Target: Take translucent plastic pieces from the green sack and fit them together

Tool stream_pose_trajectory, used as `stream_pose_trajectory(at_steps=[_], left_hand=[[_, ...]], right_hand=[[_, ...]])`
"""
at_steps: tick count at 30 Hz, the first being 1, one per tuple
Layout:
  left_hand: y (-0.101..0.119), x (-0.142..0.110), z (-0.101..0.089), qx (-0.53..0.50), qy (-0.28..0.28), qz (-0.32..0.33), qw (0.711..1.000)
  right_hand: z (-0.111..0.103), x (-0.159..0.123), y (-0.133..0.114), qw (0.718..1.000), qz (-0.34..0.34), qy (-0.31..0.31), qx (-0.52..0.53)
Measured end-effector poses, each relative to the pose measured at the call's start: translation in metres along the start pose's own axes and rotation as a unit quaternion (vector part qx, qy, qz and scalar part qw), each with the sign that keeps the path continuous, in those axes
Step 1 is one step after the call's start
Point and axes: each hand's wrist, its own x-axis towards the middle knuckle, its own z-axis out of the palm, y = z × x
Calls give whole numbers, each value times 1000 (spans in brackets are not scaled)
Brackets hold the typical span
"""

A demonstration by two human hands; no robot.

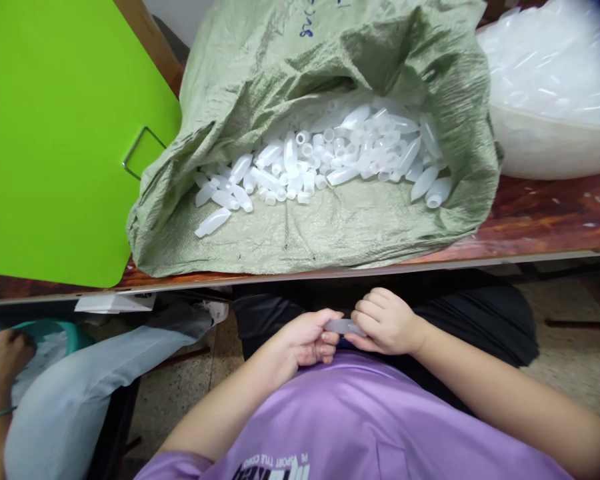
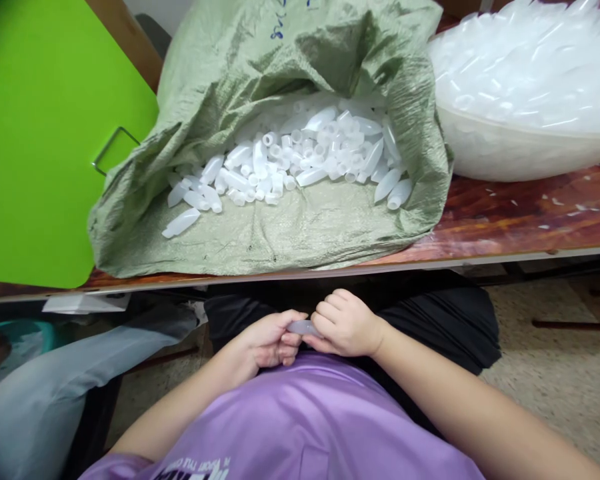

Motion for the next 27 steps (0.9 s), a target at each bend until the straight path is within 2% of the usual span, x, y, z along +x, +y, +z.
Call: stream_pose_trajectory(at_steps=[3, 5, 7, 9, 11, 14, 19, 21, 23, 25, 27], left_hand=[[-5, 3, 3, -38, 7, 9, 999], [-9, 4, 3, -75, 14, 17, 997], [-12, 7, 2, -111, 19, 11, 994], [-15, 11, -2, -140, 16, -11, 990], [-16, 19, -5, -162, 15, -25, 986], [-11, 32, -8, -179, 50, 35, 982], [9, 48, -5, -227, 123, 188, 948], [14, 48, -4, -236, 139, 239, 932], [15, 40, -4, -202, 124, 260, 936], [14, 25, -3, -94, 102, 260, 956], [14, -1, 0, 82, 90, 253, 960]], right_hand=[[6, 7, 2, 1000, -2, 11, 14], [12, 9, 0, 998, 36, -2, 45], [20, 8, -3, 986, 119, -57, 104], [29, 3, -5, 956, 216, -123, 159], [36, -4, -7, 925, 290, -162, 182], [43, -16, -2, 898, 367, -175, 170], [38, -33, 19, 821, 522, -196, 125], [28, -36, 25, 809, 533, -213, 129], [11, -34, 28, 808, 507, -249, 170], [-13, -23, 26, 804, 442, -308, 251], [-41, -4, 23, 801, 341, -353, 342]])
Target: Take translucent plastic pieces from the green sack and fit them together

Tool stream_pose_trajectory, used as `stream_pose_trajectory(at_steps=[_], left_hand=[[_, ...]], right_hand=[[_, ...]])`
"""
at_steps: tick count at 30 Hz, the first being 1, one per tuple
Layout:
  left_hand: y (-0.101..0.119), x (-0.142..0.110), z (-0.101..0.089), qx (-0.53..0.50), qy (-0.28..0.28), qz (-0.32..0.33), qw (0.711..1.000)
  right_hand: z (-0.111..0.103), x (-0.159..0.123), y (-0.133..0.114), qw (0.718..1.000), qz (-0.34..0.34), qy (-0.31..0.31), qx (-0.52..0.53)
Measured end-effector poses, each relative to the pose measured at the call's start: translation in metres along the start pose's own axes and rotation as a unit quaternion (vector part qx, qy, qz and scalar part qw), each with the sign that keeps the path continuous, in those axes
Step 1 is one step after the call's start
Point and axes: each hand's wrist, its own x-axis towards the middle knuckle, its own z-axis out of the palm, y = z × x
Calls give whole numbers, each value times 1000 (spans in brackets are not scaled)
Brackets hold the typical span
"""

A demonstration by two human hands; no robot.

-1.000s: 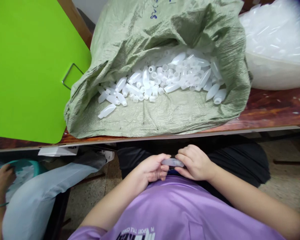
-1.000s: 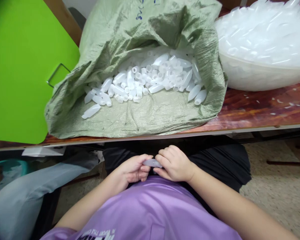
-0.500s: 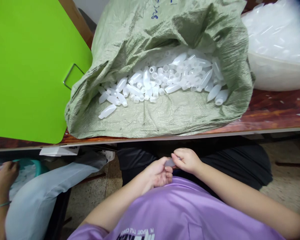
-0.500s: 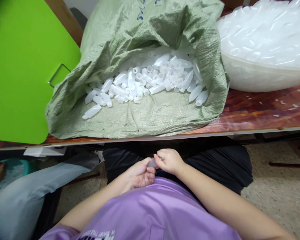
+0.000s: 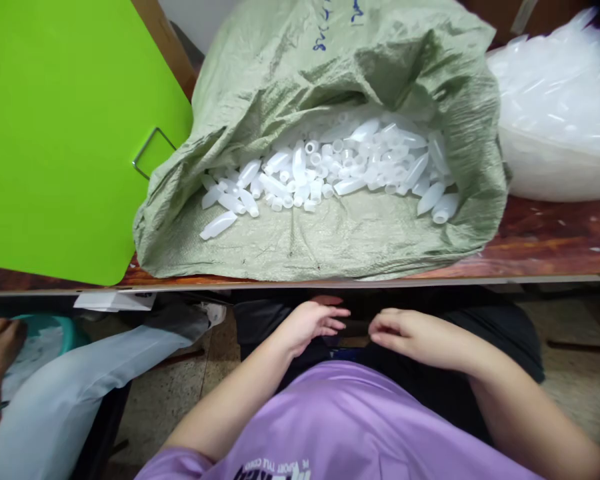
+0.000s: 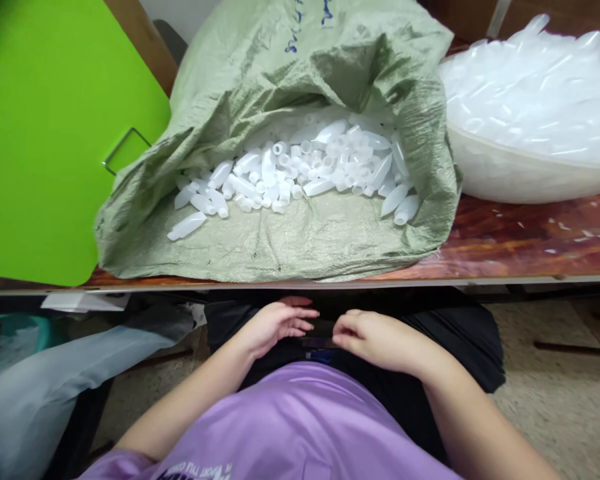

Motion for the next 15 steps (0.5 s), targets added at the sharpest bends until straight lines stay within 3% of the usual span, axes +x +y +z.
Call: stream_pose_trajectory(at_steps=[2, 4, 5, 6, 7, 8, 9, 10, 11, 12, 13, 15], left_hand=[[20, -27, -3, 182, -57, 27, 981], [45, -52, -10, 317, -103, 93, 938], [59, -62, -15, 357, -75, 138, 921], [73, -69, -21, 390, 1, 187, 902], [87, -74, -29, 423, 116, 248, 864], [100, -76, -39, 465, 241, 298, 798], [113, -75, -49, 520, 347, 319, 712], [124, -73, -60, 574, 424, 313, 627], [134, -69, -70, 619, 469, 285, 562], [143, -65, -79, 655, 488, 248, 520], [149, -60, -87, 686, 491, 212, 493], [157, -53, -96, 729, 470, 158, 472]], right_hand=[[-20, -7, -28, 997, -78, -9, 13], [-41, -2, -54, 990, -123, 70, -10], [-51, 6, -64, 983, -128, 126, -44], [-60, 17, -73, 971, -120, 183, -92], [-70, 30, -81, 956, -99, 231, -149], [-78, 46, -87, 940, -68, 264, -206], [-85, 63, -92, 923, -39, 288, -250], [-91, 80, -97, 909, -27, 304, -284], [-95, 97, -101, 899, -24, 305, -312], [-98, 112, -104, 893, -25, 297, -337], [-100, 126, -106, 888, -24, 287, -359], [-99, 146, -109, 883, -19, 270, -385]])
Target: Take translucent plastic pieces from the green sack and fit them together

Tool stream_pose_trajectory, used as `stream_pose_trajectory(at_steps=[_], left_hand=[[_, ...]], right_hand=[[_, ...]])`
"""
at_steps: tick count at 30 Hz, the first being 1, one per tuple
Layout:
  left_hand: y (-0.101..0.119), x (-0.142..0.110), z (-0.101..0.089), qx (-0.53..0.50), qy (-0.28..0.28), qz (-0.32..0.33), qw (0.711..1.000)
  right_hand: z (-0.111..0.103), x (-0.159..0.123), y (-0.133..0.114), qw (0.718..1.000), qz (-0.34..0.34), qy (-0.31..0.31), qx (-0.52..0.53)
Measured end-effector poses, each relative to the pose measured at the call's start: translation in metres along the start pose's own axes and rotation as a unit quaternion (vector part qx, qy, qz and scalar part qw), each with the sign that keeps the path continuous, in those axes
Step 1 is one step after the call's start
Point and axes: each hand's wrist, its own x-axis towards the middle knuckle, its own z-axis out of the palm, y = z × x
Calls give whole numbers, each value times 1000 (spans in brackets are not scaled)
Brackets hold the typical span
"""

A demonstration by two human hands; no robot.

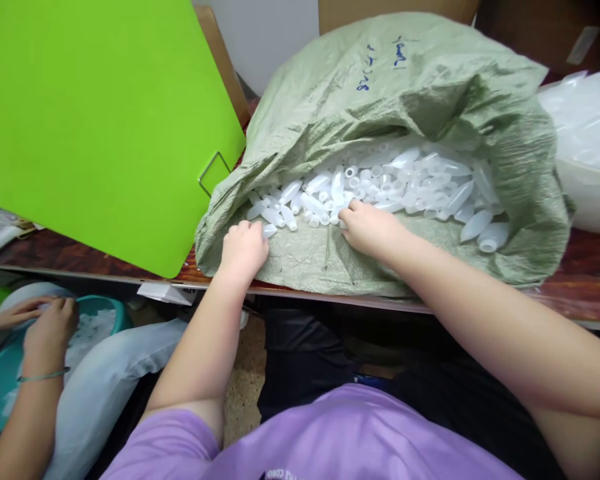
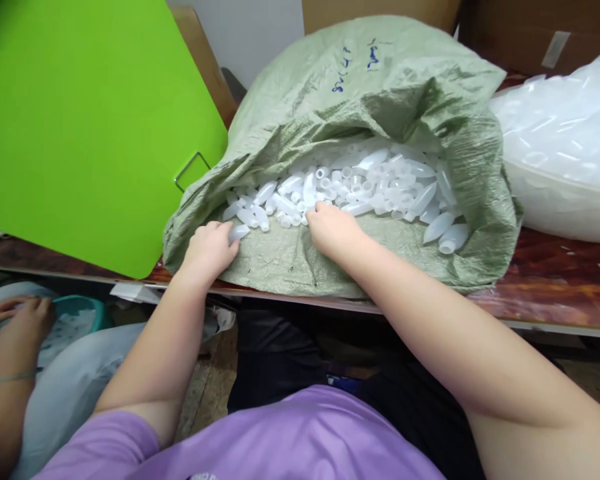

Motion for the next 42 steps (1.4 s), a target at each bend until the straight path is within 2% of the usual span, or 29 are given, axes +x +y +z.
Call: stream_pose_trajectory(at_steps=[2, 4, 6, 7, 8, 9, 11, 12, 14, 16, 18, 20, 24, 26, 28, 29, 31, 33, 34, 35, 37, 38, 39, 41, 42], left_hand=[[0, 4, 2, 12, -27, 17, 999], [4, -1, 0, -26, -23, 8, 999], [11, -13, -5, -135, 7, -21, 991], [15, -21, -9, -219, 21, -32, 975], [19, -30, -12, -320, 30, -34, 946], [25, -39, -14, -430, 27, -28, 902], [37, -58, -16, -624, -7, -15, 781], [44, -66, -15, -692, -28, -20, 722], [59, -81, -10, -776, -77, -44, 624], [74, -92, -4, -815, -127, -72, 561], [87, -100, 0, -825, -167, -89, 532], [96, -106, 2, -816, -209, -89, 532], [102, -110, 2, -748, -330, -69, 572], [101, -110, 4, -705, -410, -43, 577], [101, -111, 7, -673, -480, -15, 562], [102, -111, 9, -662, -502, -9, 556], [106, -114, 12, -652, -506, -15, 565], [111, -119, 15, -651, -471, -20, 595], [113, -122, 16, -650, -447, -17, 615], [115, -124, 18, -647, -423, -11, 634], [119, -128, 22, -638, -391, 1, 663], [120, -129, 26, -632, -383, 1, 673], [120, -129, 29, -627, -380, -3, 680], [122, -129, 39, -620, -387, -17, 682], [122, -130, 44, -618, -394, -23, 680]], right_hand=[[7, 7, -3, 1000, 3, -4, -8], [11, 7, -4, 1000, 8, -3, -7], [11, 0, -3, 1000, 12, -7, -4], [10, -6, -2, 1000, 12, -5, 8], [7, -14, -2, 1000, 10, -1, 22], [4, -23, -3, 999, 4, 7, 47], [-2, -48, -6, 989, -21, 43, 141], [-5, -62, -8, 972, -41, 69, 220], [-7, -90, -13, 912, -63, 127, 384], [-5, -117, -17, 880, -94, 144, 444], [2, -138, -17, 881, -130, 146, 430], [9, -153, -14, 900, -153, 154, 378], [14, -174, 0, 931, -204, 156, 260], [12, -179, 7, 923, -270, 147, 231], [12, -183, 13, 909, -330, 125, 223], [13, -184, 14, 907, -337, 109, 229], [22, -187, 13, 921, -279, 73, 261], [36, -191, 7, 937, -149, 23, 316], [44, -194, 4, 932, -72, -13, 355], [52, -197, 0, 916, 1, -59, 397], [67, -203, -5, 871, 106, -125, 464], [72, -206, -6, 859, 129, -119, 481], [76, -209, -7, 858, 130, -90, 488], [81, -213, -9, 868, 94, 1, 487], [82, -215, -10, 865, 83, 21, 494]])
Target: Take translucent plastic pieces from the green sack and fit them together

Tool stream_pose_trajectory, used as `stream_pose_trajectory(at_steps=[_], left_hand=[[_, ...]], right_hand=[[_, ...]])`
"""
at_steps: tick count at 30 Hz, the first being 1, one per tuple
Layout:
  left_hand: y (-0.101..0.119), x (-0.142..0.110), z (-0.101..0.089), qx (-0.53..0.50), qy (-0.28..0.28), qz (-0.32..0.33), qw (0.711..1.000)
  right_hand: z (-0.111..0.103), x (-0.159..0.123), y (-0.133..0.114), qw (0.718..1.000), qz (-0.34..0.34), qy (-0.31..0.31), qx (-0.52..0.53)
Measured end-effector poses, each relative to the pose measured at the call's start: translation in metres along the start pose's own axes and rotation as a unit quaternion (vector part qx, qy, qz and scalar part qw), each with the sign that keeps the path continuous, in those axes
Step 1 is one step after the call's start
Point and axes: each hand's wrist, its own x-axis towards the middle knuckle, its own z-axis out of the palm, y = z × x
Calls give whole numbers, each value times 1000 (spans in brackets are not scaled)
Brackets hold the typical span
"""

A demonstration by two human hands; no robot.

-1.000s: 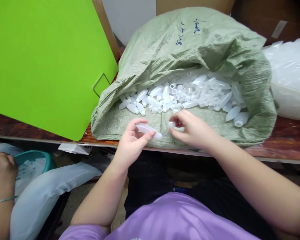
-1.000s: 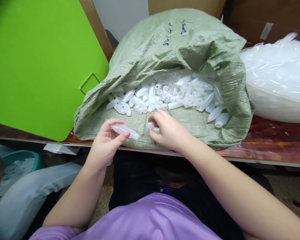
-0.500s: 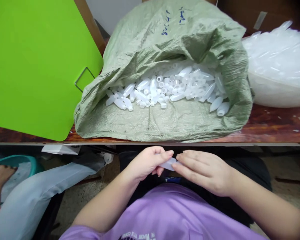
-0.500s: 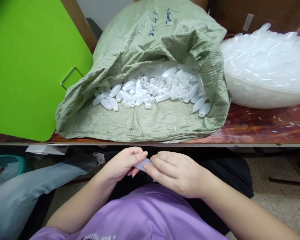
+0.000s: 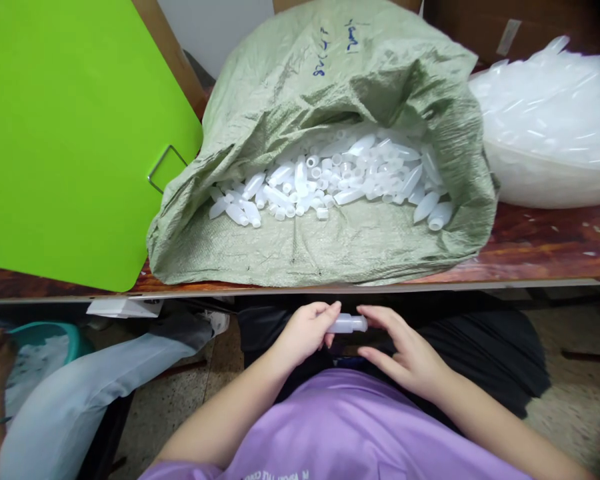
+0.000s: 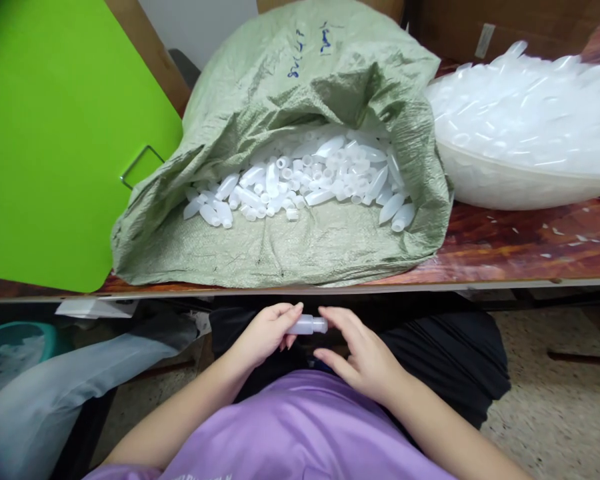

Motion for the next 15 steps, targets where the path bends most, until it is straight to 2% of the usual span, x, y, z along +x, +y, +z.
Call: stream_pose_trajectory(at_steps=[1, 3, 4, 5, 6, 9, 10, 13, 15], left_hand=[[-4, 3, 0, -3, -6, -7, 1000], [-11, 8, 2, -18, -29, -20, 999], [-14, 11, 3, -28, -36, -27, 999], [-16, 13, 5, -41, -35, -34, 998], [-18, 14, 6, -52, -31, -42, 997], [-22, 17, 8, -69, -13, -57, 996], [-23, 17, 8, -74, -15, -60, 995], [-26, 17, 9, -94, -24, -60, 993], [-28, 18, 9, -105, -20, -62, 992]], right_hand=[[1, -1, 1, 1000, 12, -10, 20], [4, -1, 2, 990, 109, -54, 76], [5, -1, 3, 981, 153, -62, 98], [7, -1, 5, 979, 169, -54, 104], [8, -1, 6, 983, 151, -35, 93], [11, -1, 12, 999, 38, 11, 18], [12, -1, 14, 999, 40, 3, 12], [16, 0, 19, 993, 116, -1, 33], [16, 1, 21, 996, 83, 13, -2]])
